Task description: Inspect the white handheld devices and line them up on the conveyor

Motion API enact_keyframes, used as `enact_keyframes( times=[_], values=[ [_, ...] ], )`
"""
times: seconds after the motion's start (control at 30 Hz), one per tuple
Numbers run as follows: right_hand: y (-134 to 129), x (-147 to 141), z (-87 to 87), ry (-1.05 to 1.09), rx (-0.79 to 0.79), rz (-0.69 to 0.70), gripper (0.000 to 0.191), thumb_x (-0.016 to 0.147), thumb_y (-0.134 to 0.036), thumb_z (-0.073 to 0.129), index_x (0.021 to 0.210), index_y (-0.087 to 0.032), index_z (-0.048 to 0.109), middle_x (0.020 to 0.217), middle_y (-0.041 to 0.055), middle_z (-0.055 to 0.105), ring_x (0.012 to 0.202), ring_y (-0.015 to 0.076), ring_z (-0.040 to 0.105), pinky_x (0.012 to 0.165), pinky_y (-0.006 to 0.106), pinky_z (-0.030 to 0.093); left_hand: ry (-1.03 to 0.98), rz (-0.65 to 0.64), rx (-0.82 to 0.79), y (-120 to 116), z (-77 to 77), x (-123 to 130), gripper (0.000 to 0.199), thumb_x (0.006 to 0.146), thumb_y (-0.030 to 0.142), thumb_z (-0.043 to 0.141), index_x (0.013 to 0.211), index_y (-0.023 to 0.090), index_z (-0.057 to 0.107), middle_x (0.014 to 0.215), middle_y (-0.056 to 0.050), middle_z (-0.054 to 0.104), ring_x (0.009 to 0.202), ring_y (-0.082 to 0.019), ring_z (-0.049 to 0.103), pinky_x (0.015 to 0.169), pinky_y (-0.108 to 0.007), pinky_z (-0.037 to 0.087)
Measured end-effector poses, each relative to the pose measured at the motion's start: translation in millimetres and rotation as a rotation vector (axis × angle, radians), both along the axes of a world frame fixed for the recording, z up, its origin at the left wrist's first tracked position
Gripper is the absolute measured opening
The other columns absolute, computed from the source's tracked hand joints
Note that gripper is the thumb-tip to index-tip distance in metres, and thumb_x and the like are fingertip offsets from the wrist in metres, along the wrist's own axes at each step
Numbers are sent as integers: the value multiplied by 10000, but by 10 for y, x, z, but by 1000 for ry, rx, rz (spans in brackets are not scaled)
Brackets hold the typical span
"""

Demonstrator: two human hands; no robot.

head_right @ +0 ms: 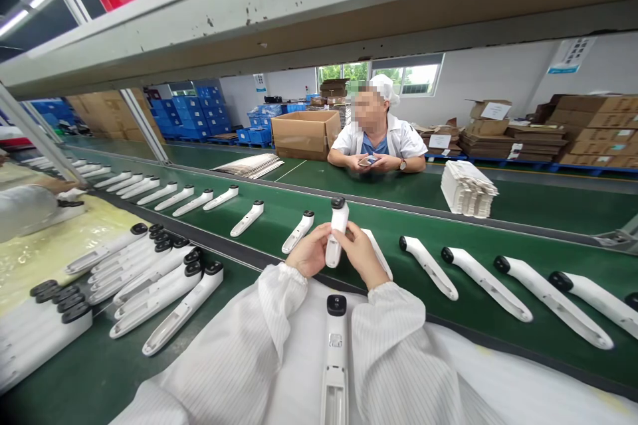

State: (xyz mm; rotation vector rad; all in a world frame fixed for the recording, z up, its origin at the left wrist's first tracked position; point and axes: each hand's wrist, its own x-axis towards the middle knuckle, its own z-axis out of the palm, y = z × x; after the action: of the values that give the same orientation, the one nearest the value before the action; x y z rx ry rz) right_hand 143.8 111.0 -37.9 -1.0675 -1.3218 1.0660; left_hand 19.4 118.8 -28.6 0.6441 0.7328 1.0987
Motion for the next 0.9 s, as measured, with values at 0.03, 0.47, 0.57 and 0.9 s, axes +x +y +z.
enact_keyframes(
  times=[0.03,0.47,0.57,0.9],
  values=[
    [-15,-20,9,96,-50,61,394,699,-476,640,983,-206,599,987,55,636,854,201,587,762,342,478,55,25,39,16,-17,-10,111,761,211,583,859,165,561,744,-21,577,703,-128,568,628,-225,444],
    [-73,-6,57,247,-271,124,260,790,-438,583,913,-209,589,915,46,686,762,184,658,632,280,500,947,233,258,292,-141,-462,366,643,61,586,986,190,584,988,-101,611,1057,-277,515,809,-323,428],
    [-81,-26,63,222,-261,108,212,777,-403,591,846,-203,570,847,28,657,650,148,625,552,262,498,469,156,103,267,-119,-366,296,705,135,503,989,171,580,884,-67,615,847,-196,577,538,-220,417],
    [-112,-22,132,365,-248,151,169,767,-326,517,888,-221,568,805,4,599,566,107,528,430,218,457,-97,-19,-94,184,-56,-333,265,662,128,412,886,109,552,829,-113,614,673,-196,609,486,-279,457]
  ],
)
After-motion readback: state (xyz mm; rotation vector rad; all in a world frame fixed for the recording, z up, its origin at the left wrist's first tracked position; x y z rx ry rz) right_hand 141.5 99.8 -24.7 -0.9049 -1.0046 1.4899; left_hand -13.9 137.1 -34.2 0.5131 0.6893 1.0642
